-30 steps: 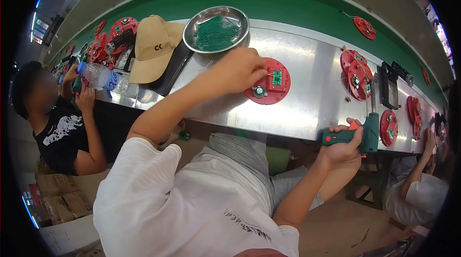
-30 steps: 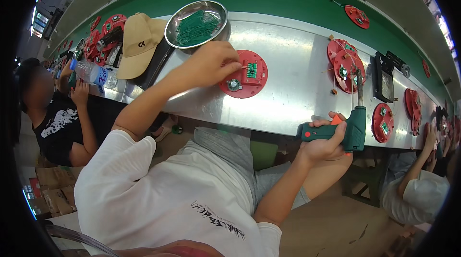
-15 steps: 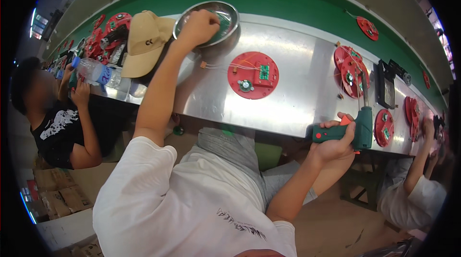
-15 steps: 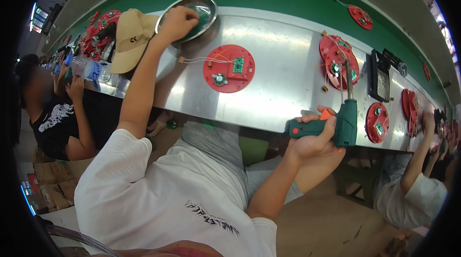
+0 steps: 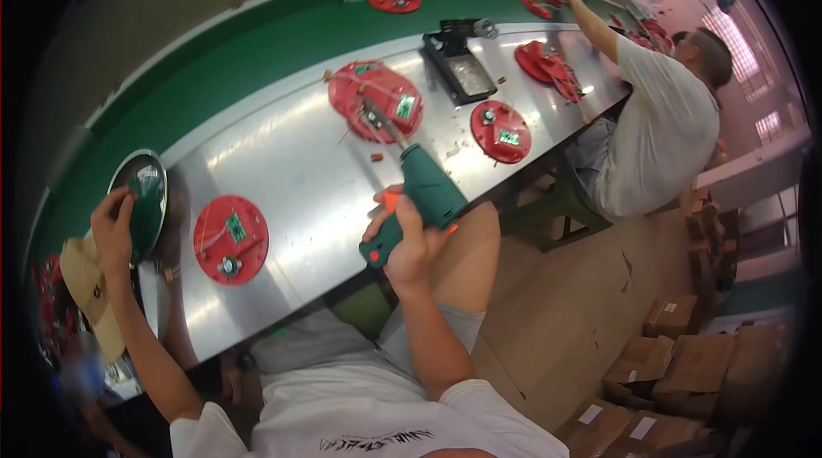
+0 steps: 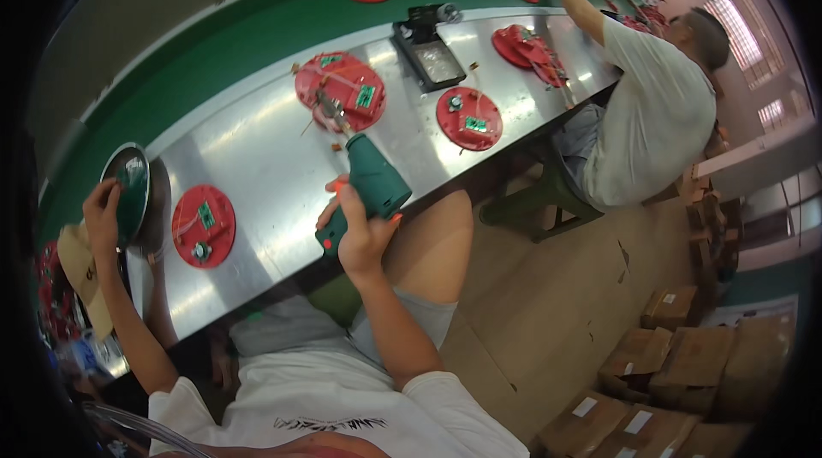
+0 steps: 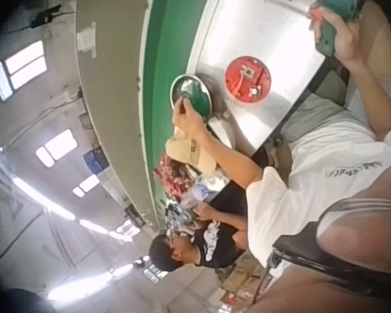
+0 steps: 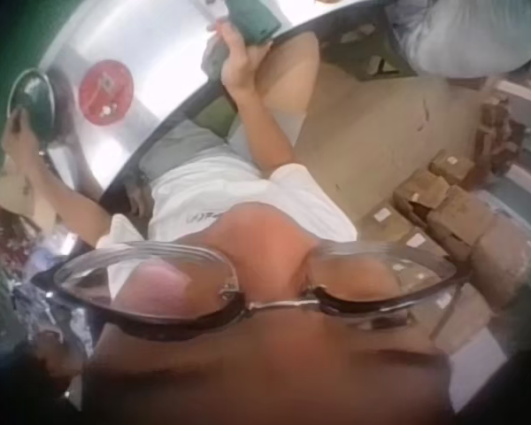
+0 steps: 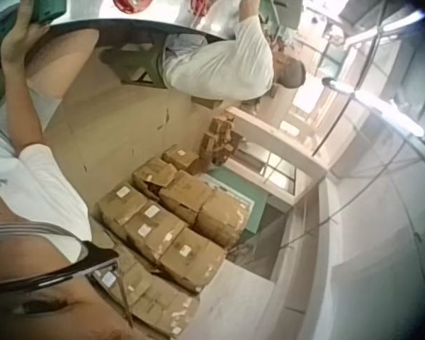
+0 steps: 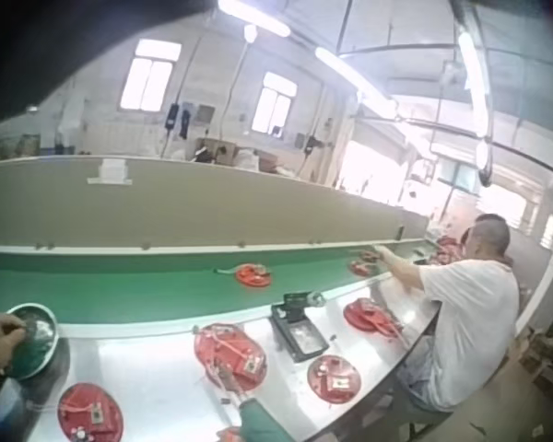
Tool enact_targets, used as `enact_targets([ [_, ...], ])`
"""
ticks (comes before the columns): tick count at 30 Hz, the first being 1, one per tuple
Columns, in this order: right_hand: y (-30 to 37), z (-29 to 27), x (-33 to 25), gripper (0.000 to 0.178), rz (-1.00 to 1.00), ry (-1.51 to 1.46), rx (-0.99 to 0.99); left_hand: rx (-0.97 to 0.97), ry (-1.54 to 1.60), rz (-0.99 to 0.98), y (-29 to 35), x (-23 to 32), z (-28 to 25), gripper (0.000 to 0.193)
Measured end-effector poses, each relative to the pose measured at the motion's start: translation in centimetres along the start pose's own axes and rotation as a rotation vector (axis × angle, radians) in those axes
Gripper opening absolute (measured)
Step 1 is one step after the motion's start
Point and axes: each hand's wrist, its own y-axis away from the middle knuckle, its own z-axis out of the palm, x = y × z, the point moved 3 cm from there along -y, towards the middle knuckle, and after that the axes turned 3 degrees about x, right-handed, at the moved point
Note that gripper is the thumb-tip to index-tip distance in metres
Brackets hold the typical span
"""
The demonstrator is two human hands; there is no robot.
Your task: Soldering components onto small circular circuit boards on a factory assembly line.
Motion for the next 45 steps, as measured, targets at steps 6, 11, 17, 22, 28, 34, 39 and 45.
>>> enact_targets([
  [6, -0.6, -0.3, -0.3, 0.025, 0.002, 0.010, -0.043, 0.060, 0.285, -0.001, 1.1, 4.9, 1.5, 0.018],
  [11, -0.9, -0.2, 0.1, 0.022, 0.005, -0.012, -0.109, 0.059, 0.253, -0.003, 1.1, 7.2, 2.7, 0.018],
  [17, -0.1, -0.2, -0.4, 0.028, 0.023, 0.028, -0.116, 0.167, 0.106, 0.187, 1.8, 7.6, 2.8, 0.015],
  [22, 0.1, -0.2, -0.8, 0.028, 0.033, 0.048, -0.132, 0.166, 0.128, 0.139, 2.2, 8.4, 2.4, 0.013],
  [28, 0.0, -0.2, -0.8, 0.028, 0.038, 0.043, -0.145, 0.145, 0.109, 0.078, 2.3, 9.6, 2.5, 0.012],
  [34, -0.3, -0.2, -0.6, 0.025, 0.060, -0.001, -0.156, 0.205, 0.182, 0.168, 2.5, 10.4, 3.2, 0.015],
  [39, -0.3, -0.3, -0.6, 0.025, 0.060, -0.002, -0.162, 0.157, 0.020, 0.151, 2.9, 10.8, 3.0, 0.018],
  [45, -0.3, -0.1, -0.8, 0.028, 0.042, 0.041, -0.162, 0.195, 0.241, 0.342, 3.9, 12.8, 3.9, 0.015],
])
